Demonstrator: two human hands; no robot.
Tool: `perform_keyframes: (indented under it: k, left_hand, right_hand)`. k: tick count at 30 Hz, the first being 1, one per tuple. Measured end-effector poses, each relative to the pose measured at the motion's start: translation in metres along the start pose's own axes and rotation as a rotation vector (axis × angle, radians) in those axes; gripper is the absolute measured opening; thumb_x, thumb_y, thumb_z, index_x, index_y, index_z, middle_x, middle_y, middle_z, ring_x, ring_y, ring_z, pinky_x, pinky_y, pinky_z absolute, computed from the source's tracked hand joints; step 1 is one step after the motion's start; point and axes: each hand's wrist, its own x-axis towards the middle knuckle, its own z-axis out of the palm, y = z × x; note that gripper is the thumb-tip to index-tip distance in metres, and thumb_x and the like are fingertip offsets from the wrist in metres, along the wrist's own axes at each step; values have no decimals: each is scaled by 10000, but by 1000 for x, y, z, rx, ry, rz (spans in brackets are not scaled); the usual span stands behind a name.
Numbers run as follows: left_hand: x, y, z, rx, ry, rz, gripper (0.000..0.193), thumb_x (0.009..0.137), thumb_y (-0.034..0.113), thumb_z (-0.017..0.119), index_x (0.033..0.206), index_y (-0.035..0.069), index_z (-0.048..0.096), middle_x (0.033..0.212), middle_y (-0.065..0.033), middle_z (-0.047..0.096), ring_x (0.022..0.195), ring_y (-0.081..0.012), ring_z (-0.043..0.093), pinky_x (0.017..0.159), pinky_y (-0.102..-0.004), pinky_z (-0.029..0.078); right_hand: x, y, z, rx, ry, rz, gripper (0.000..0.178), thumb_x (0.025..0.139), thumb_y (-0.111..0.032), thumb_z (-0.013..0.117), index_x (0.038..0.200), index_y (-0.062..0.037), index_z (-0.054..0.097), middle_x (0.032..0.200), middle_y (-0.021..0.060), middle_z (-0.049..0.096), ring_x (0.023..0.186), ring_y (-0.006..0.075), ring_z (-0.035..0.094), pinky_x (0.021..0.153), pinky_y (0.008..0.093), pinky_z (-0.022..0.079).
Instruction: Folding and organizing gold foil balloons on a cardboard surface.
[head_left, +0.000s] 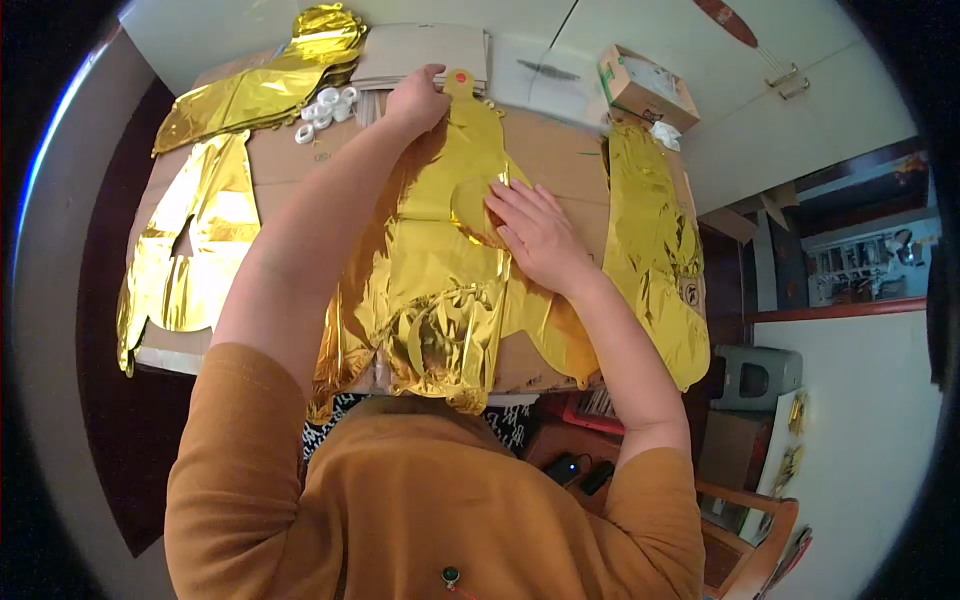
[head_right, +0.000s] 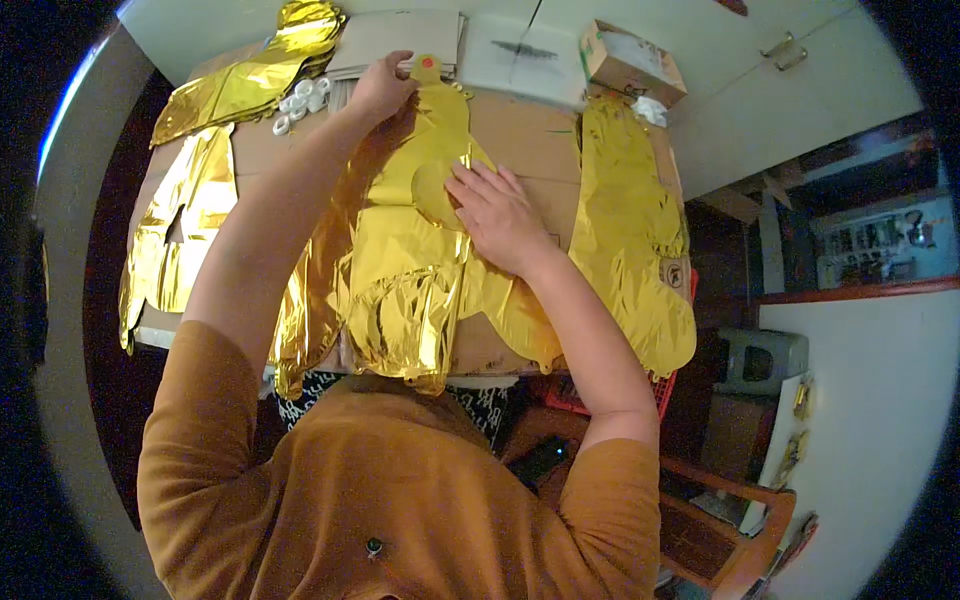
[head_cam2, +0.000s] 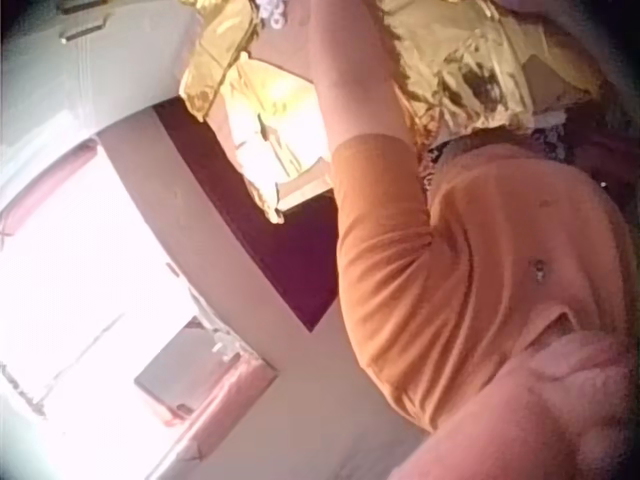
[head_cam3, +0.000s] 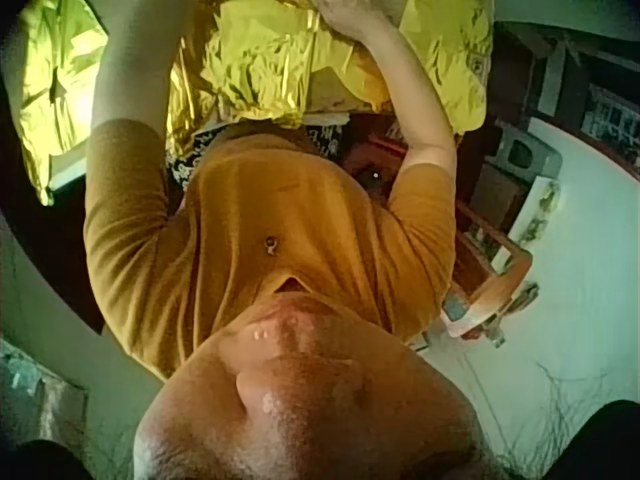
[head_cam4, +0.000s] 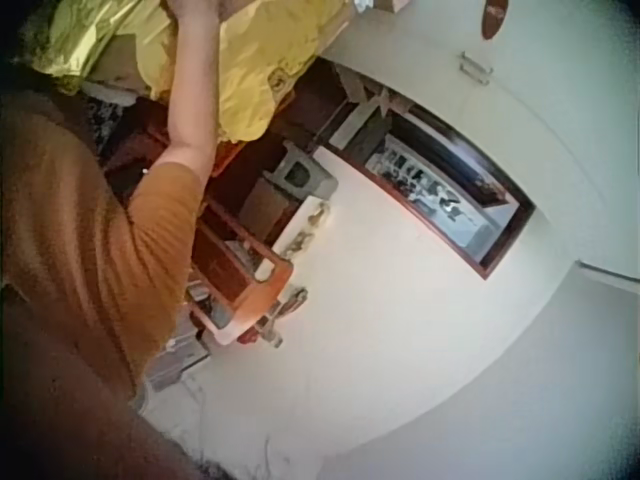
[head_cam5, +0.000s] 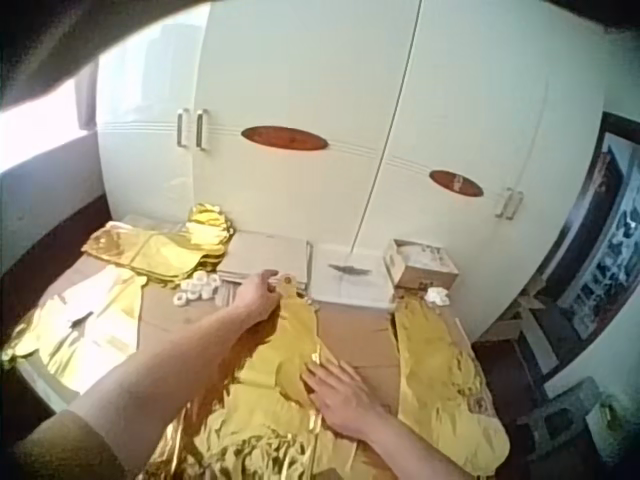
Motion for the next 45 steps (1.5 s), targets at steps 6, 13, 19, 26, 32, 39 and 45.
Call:
perform_keyframes:
  k: [6,13,19,26,32,39,45]
  left_hand:
    - [-25,-4,-40,127,76,176,614,850,364,705,1408,146,570,1256,-142,684,1184,-333,641,1016,-438,506]
    - [-163,-28,-119,192,-423,502,680,825,292,767,1423,63,536,1464,-179,521,1390,-359,460,1170,-492,351]
    - [-212,-10,-121,292,-397,521,951,754,455,817,1525,75,412,1595,-165,378,1496,-390,300,1237,-563,201]
    - [-211,2,-103,345,-424,565,988,754,561,769,1530,68,408,1599,-163,376,1502,-394,287,1249,-562,154]
    - [-213,5,-100,366,-403,591,999,744,566,765,1525,54,412,1582,-171,394,1499,-386,292,1255,-553,139]
    - [-213,5,-100,308,-430,554,986,723,497,801,1519,61,416,1582,-160,384,1501,-376,288,1251,-566,148]
    - [-211,4,-100,275,-442,549,990,717,477,811,1523,70,404,1586,-155,377,1500,-370,291,1243,-581,159]
  right_hand:
    - [1,2,1,34,4,19,396,983,-187,562,1364,-88,605,1485,125,543,1397,341,468,1181,514,326]
    - [0,1,1,27,4,6,390,1003,-209,548,1368,-87,607,1494,119,533,1400,326,469,1179,519,330]
    - [0,0,3,1,8,-22,394,1009,-223,549,1375,-89,601,1508,113,523,1409,315,463,1182,517,328]
    - [-1,0,4,14,0,-3,392,1003,-212,565,1376,-96,599,1519,104,511,1415,313,456,1190,513,317]
    - [-1,-1,5,5,-9,-11,397,997,-209,568,1377,-97,588,1521,94,509,1423,316,442,1193,514,313]
    - [1,-1,7,1,-6,-16,412,990,-217,577,1384,-97,578,1505,96,521,1415,332,444,1195,520,306]
    - [3,-8,1,-25,-20,-12,399,1005,-190,559,1392,-99,587,1515,85,521,1430,327,437,1203,503,301]
